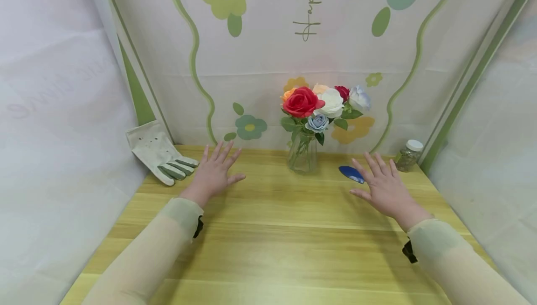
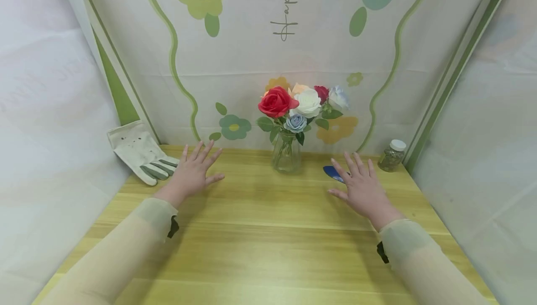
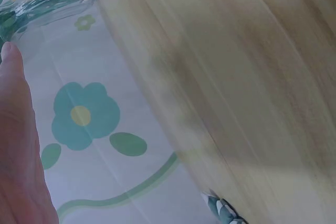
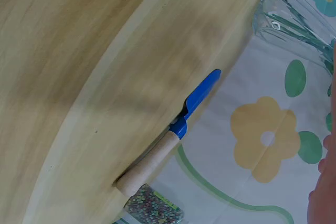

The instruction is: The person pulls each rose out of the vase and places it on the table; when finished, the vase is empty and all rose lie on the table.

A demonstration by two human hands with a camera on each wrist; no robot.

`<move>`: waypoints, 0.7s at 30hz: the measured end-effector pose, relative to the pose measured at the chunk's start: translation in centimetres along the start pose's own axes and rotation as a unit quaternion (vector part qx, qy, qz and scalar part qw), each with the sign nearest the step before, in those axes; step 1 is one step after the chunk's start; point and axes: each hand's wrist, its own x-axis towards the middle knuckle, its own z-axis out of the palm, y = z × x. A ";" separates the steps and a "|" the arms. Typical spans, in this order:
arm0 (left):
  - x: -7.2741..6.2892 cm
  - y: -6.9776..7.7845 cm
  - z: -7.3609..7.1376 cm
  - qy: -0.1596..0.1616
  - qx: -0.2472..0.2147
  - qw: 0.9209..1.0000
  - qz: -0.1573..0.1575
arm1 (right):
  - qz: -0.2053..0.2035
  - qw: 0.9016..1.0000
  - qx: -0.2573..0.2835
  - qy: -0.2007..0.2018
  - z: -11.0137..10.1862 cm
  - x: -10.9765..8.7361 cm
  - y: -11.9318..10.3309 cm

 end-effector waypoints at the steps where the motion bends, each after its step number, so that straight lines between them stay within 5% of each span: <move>1: 0.0 0.0 0.0 0.001 0.000 1.000 0.001 | 0.000 1.000 -0.003 0.000 0.1 0.0 0.0; 21: -0.3 0.5 -0.1 0.002 -0.019 1.000 0.000 | 0.016 1.000 -0.002 -0.016 -0.6 -0.3 0.0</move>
